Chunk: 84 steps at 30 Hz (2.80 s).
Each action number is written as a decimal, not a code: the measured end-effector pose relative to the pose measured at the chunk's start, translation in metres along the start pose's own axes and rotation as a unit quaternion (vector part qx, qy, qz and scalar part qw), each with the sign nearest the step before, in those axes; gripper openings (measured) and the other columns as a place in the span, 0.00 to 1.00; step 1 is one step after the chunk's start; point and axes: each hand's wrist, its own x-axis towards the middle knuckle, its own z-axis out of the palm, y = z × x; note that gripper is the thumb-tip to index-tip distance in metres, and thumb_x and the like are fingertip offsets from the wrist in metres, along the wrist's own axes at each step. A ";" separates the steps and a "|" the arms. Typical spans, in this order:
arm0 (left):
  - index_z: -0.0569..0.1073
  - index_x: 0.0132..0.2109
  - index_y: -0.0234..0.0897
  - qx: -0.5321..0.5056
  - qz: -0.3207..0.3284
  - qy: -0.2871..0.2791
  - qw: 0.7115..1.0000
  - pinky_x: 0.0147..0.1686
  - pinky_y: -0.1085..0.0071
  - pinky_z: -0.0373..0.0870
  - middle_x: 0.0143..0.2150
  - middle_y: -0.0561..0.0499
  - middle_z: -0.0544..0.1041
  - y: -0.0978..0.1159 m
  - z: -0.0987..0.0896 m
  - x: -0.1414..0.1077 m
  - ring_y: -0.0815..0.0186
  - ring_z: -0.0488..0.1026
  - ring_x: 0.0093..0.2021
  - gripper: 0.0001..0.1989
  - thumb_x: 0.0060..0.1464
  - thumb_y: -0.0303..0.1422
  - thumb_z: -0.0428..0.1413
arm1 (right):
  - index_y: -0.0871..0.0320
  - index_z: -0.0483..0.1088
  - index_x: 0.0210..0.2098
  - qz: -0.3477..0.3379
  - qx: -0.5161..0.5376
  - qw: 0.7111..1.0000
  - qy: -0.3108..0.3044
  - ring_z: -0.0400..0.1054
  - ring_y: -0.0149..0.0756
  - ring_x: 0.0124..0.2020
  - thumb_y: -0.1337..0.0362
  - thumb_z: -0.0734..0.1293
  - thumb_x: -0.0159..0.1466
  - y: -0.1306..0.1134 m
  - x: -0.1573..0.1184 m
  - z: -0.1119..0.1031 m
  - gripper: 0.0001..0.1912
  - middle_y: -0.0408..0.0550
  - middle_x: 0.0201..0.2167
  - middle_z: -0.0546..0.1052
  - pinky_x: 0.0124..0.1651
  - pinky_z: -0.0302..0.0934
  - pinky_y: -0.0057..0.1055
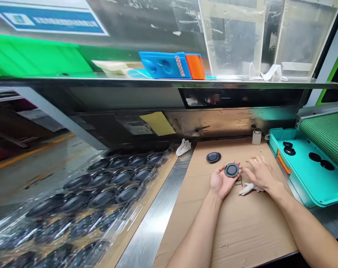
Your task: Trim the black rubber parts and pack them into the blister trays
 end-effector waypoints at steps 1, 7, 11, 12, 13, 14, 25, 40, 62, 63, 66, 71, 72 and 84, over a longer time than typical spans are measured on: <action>0.72 0.54 0.25 -0.006 0.001 -0.002 1.000 0.44 0.54 0.78 0.52 0.30 0.77 0.002 -0.001 0.000 0.49 0.78 0.51 0.20 0.64 0.32 0.42 | 0.54 0.72 0.54 -0.049 0.020 0.998 -0.034 0.64 0.47 0.55 0.53 0.65 0.68 -0.002 -0.003 -0.003 0.19 0.55 0.54 0.73 0.56 0.57 0.40; 0.71 0.56 0.35 0.022 0.017 -0.009 1.000 0.42 0.58 0.78 0.49 0.36 0.78 0.008 0.004 -0.003 0.55 0.79 0.45 0.15 0.66 0.31 0.48 | 0.55 0.76 0.34 -0.175 0.108 0.950 -0.235 0.67 0.35 0.36 0.59 0.69 0.65 -0.003 -0.008 -0.004 0.07 0.45 0.34 0.76 0.40 0.57 0.30; 0.72 0.55 0.35 0.025 0.002 -0.014 1.000 0.32 0.70 0.78 0.41 0.38 0.78 0.008 0.009 -0.006 0.60 0.79 0.38 0.20 0.67 0.44 0.47 | 0.57 0.73 0.34 -0.109 0.172 0.974 -0.099 0.66 0.33 0.33 0.58 0.60 0.72 -0.006 -0.001 -0.003 0.15 0.45 0.31 0.75 0.38 0.56 0.28; 0.73 0.53 0.32 0.027 -0.018 -0.009 0.999 0.28 0.73 0.76 0.39 0.38 0.78 0.007 0.009 -0.006 0.61 0.78 0.35 0.24 0.68 0.46 0.45 | 0.57 0.73 0.35 -0.089 0.182 0.977 -0.071 0.66 0.33 0.33 0.58 0.60 0.72 -0.007 0.000 -0.003 0.15 0.45 0.31 0.75 0.38 0.56 0.28; 0.73 0.52 0.29 0.030 -0.039 -0.003 0.999 0.24 0.75 0.74 0.36 0.38 0.77 0.006 0.009 -0.006 0.63 0.77 0.32 0.27 0.68 0.48 0.42 | 0.57 0.73 0.35 -0.075 0.187 0.978 -0.050 0.67 0.33 0.33 0.57 0.59 0.72 -0.008 0.002 -0.002 0.15 0.45 0.31 0.76 0.38 0.56 0.28; 0.74 0.51 0.27 0.035 -0.058 0.005 0.998 0.22 0.77 0.73 0.34 0.37 0.77 0.005 0.008 -0.006 0.64 0.76 0.29 0.29 0.68 0.49 0.40 | 0.56 0.74 0.37 -0.069 0.189 0.979 -0.035 0.67 0.34 0.34 0.57 0.59 0.72 -0.009 0.002 -0.001 0.15 0.46 0.32 0.76 0.39 0.57 0.28; 0.76 0.44 0.20 0.124 -0.084 0.050 0.987 0.20 0.75 0.75 0.29 0.34 0.79 -0.007 0.007 -0.003 0.65 0.75 0.22 0.35 0.68 0.50 0.37 | 0.55 0.77 0.41 -0.060 0.177 0.982 -0.020 0.70 0.35 0.39 0.61 0.60 0.71 -0.010 0.004 0.008 0.13 0.46 0.35 0.80 0.45 0.58 0.28; 0.76 0.29 0.28 0.334 0.024 -0.007 0.942 0.15 0.73 0.68 0.19 0.44 0.74 -0.034 0.010 -0.014 0.65 0.71 0.15 0.30 0.60 0.54 0.53 | 0.55 0.75 0.31 -0.077 0.034 0.991 -0.106 0.65 0.34 0.33 0.62 0.61 0.68 -0.011 0.002 0.002 0.14 0.45 0.31 0.76 0.35 0.51 0.29; 0.60 0.68 0.40 0.563 0.439 0.080 0.695 0.56 0.62 0.70 0.53 0.43 0.78 -0.015 0.005 -0.018 0.58 0.75 0.54 0.51 0.39 0.42 0.73 | 0.54 0.77 0.30 0.003 0.063 0.995 -0.073 0.67 0.34 0.32 0.58 0.61 0.66 0.005 0.002 0.012 0.15 0.45 0.30 0.77 0.33 0.47 0.29; 0.57 0.69 0.42 0.598 0.478 0.074 0.639 0.58 0.61 0.68 0.53 0.44 0.78 -0.017 0.004 -0.018 0.58 0.75 0.55 0.53 0.40 0.42 0.73 | 0.54 0.77 0.31 0.001 0.060 0.995 -0.081 0.68 0.34 0.33 0.57 0.61 0.66 0.005 0.001 0.014 0.15 0.45 0.31 0.78 0.33 0.47 0.29; 0.49 0.72 0.43 0.640 0.532 0.066 0.551 0.57 0.61 0.69 0.51 0.45 0.78 -0.020 0.003 -0.019 0.58 0.75 0.54 0.56 0.44 0.41 0.72 | 0.53 0.77 0.31 -0.002 0.042 0.994 -0.098 0.69 0.35 0.35 0.57 0.61 0.66 0.005 0.001 0.018 0.14 0.44 0.33 0.79 0.33 0.46 0.30; 0.45 0.73 0.42 0.649 0.533 0.063 0.539 0.56 0.61 0.69 0.50 0.44 0.78 -0.018 0.005 -0.020 0.57 0.75 0.54 0.57 0.46 0.42 0.70 | 0.54 0.76 0.29 -0.006 0.033 0.994 -0.108 0.69 0.35 0.34 0.59 0.61 0.66 0.004 0.000 0.017 0.14 0.44 0.32 0.79 0.33 0.47 0.30; 0.46 0.73 0.42 0.648 0.529 0.061 0.545 0.56 0.61 0.69 0.51 0.44 0.78 -0.019 0.006 -0.021 0.57 0.74 0.54 0.56 0.46 0.42 0.70 | 0.54 0.76 0.30 -0.006 0.034 0.993 -0.109 0.69 0.35 0.35 0.59 0.61 0.65 0.004 0.000 0.017 0.14 0.44 0.32 0.79 0.33 0.48 0.30; 0.68 0.23 0.38 0.668 0.371 0.237 0.600 0.27 0.71 0.61 0.21 0.51 0.70 0.018 0.009 -0.034 0.64 0.70 0.27 0.25 0.62 0.48 0.45 | 0.52 0.79 0.39 -0.106 0.146 0.978 -0.106 0.73 0.36 0.38 0.62 0.64 0.64 -0.008 -0.008 0.025 0.11 0.45 0.37 0.82 0.41 0.59 0.28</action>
